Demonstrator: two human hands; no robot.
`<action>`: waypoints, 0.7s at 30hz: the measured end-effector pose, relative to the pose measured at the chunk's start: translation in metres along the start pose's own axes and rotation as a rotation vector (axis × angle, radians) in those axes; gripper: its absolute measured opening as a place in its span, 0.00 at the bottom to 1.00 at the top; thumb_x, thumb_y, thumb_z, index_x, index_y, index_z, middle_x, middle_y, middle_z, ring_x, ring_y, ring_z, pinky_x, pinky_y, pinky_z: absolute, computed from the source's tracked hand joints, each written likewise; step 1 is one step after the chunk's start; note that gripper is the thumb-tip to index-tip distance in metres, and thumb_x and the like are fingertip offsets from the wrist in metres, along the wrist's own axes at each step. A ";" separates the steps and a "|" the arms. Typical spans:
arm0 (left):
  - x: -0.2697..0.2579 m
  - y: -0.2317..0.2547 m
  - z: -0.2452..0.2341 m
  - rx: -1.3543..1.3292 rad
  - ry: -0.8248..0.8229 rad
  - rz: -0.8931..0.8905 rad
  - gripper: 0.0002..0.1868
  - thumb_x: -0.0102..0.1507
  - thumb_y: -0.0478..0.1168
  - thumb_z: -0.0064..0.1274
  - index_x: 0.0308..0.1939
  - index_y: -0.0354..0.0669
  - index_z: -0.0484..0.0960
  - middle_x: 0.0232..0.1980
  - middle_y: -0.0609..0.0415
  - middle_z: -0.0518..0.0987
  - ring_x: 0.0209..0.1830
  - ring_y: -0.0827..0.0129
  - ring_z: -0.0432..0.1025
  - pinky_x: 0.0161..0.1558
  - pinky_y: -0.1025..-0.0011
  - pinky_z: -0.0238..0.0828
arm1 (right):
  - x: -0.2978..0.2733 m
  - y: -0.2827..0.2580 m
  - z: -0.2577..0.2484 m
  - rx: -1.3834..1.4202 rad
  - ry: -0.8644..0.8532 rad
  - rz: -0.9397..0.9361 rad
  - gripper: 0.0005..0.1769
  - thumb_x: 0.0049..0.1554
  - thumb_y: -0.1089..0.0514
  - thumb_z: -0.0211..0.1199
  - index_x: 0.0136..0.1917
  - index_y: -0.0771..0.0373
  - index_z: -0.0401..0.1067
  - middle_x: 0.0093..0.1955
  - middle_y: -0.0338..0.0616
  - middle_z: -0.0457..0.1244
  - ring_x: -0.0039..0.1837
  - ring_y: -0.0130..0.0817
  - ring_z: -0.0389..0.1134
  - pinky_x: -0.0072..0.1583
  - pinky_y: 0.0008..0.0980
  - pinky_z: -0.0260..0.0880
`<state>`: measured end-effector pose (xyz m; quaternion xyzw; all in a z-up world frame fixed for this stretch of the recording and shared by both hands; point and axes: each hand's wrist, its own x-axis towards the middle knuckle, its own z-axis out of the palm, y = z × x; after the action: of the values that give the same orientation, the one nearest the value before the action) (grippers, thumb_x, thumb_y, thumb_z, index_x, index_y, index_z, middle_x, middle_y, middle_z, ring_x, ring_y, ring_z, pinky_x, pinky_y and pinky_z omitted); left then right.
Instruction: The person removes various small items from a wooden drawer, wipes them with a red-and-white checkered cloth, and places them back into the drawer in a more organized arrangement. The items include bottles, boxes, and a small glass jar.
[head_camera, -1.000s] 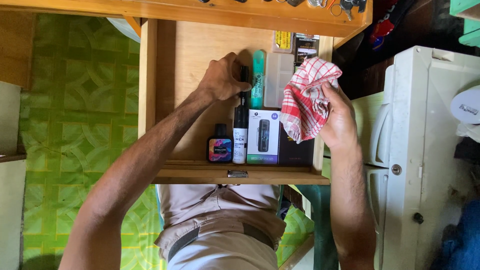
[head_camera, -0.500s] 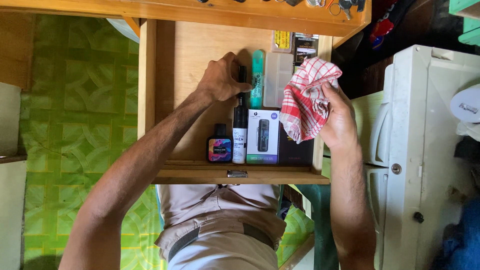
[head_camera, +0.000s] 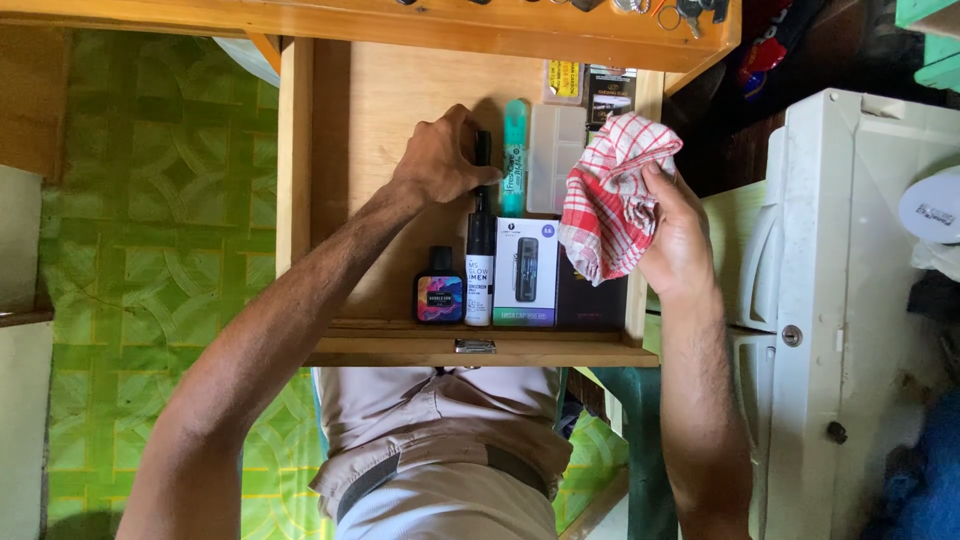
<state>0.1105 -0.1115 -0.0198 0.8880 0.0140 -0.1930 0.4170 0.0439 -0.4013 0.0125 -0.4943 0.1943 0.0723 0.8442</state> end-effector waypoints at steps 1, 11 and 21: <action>-0.001 0.001 -0.001 0.000 0.001 0.000 0.38 0.52 0.53 0.76 0.61 0.51 0.74 0.54 0.35 0.76 0.58 0.41 0.75 0.58 0.52 0.78 | -0.001 0.000 0.002 0.000 -0.001 0.000 0.09 0.60 0.55 0.68 0.55 0.54 0.78 0.53 0.42 0.72 0.57 0.38 0.74 0.63 0.47 0.78; 0.001 -0.001 0.000 0.013 -0.025 -0.023 0.36 0.52 0.50 0.74 0.61 0.50 0.76 0.53 0.36 0.78 0.58 0.42 0.76 0.58 0.51 0.77 | -0.007 -0.003 0.009 0.007 0.019 0.011 0.08 0.60 0.55 0.68 0.54 0.55 0.78 0.52 0.43 0.72 0.56 0.38 0.74 0.62 0.47 0.77; -0.020 0.022 -0.005 -0.043 0.009 -0.008 0.34 0.50 0.47 0.75 0.57 0.47 0.78 0.48 0.39 0.82 0.55 0.42 0.78 0.56 0.50 0.78 | -0.009 -0.004 0.010 -0.006 0.002 -0.005 0.08 0.60 0.55 0.68 0.54 0.54 0.78 0.52 0.42 0.72 0.56 0.38 0.74 0.62 0.48 0.77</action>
<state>0.0978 -0.1194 0.0059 0.8796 0.0234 -0.1903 0.4354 0.0393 -0.3938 0.0241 -0.4973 0.1937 0.0704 0.8428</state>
